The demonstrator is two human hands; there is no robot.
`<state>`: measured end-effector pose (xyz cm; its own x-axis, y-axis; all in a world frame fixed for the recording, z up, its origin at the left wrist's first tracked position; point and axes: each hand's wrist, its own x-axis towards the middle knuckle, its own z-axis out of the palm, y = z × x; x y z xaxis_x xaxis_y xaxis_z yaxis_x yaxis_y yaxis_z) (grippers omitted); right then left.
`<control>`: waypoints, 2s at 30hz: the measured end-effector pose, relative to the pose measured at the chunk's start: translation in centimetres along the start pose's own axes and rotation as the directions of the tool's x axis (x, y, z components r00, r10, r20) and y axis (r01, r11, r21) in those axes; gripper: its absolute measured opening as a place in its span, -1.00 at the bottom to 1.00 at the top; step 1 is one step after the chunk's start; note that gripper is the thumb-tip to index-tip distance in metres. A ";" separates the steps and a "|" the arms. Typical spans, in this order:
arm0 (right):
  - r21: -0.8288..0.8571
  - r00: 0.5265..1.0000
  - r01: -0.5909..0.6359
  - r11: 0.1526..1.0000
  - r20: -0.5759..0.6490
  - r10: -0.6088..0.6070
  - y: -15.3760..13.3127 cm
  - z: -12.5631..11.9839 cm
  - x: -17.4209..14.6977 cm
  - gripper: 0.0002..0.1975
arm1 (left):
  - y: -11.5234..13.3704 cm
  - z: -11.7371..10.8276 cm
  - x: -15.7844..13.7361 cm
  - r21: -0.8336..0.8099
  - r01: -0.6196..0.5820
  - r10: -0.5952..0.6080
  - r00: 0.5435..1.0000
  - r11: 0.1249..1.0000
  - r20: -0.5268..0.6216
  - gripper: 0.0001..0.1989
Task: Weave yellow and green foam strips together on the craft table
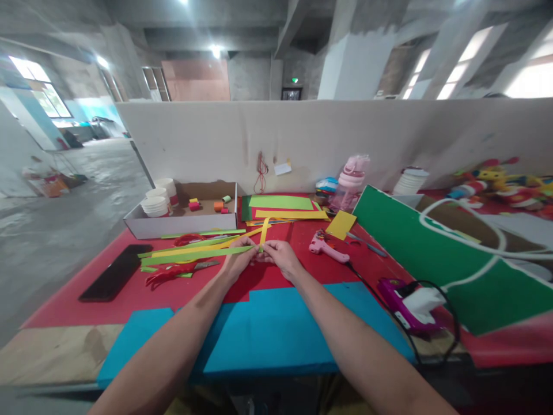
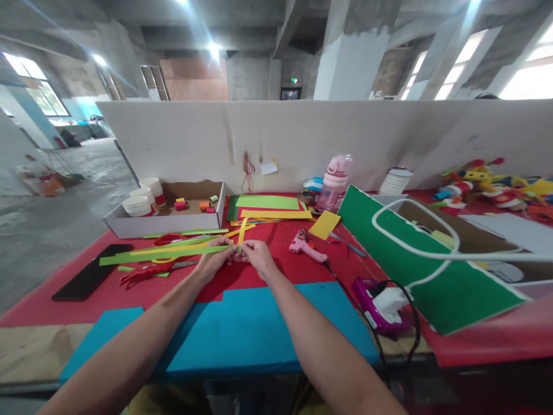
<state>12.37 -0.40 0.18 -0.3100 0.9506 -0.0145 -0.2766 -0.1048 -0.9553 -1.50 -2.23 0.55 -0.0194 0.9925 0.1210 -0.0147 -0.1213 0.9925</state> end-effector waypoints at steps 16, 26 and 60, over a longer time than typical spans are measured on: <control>0.120 0.998 -0.041 0.992 -0.050 0.047 -0.3 0.2 -0.4 -0.76 | 0.8 -0.1 -0.3 -0.022 0.053 -0.052 0.999 0.998 0.005 -0.72; 0.119 0.998 -0.019 0.993 -0.057 0.026 -0.1 -0.4 0.0 -0.70 | 0.7 -0.3 -0.3 -0.058 0.055 -0.051 0.997 0.997 0.056 -0.73; 0.154 1.000 0.003 0.988 -0.030 0.002 -0.1 -0.2 0.0 -0.75 | 0.8 -0.4 0.0 -0.074 -0.019 0.025 0.995 0.997 0.092 -0.73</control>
<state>12.59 -0.31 0.24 -0.2835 0.9586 -0.0251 -0.4146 -0.1461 -0.8982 -1.95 -2.33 1.35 0.0727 0.9864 0.1472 -0.0883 -0.1407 0.9861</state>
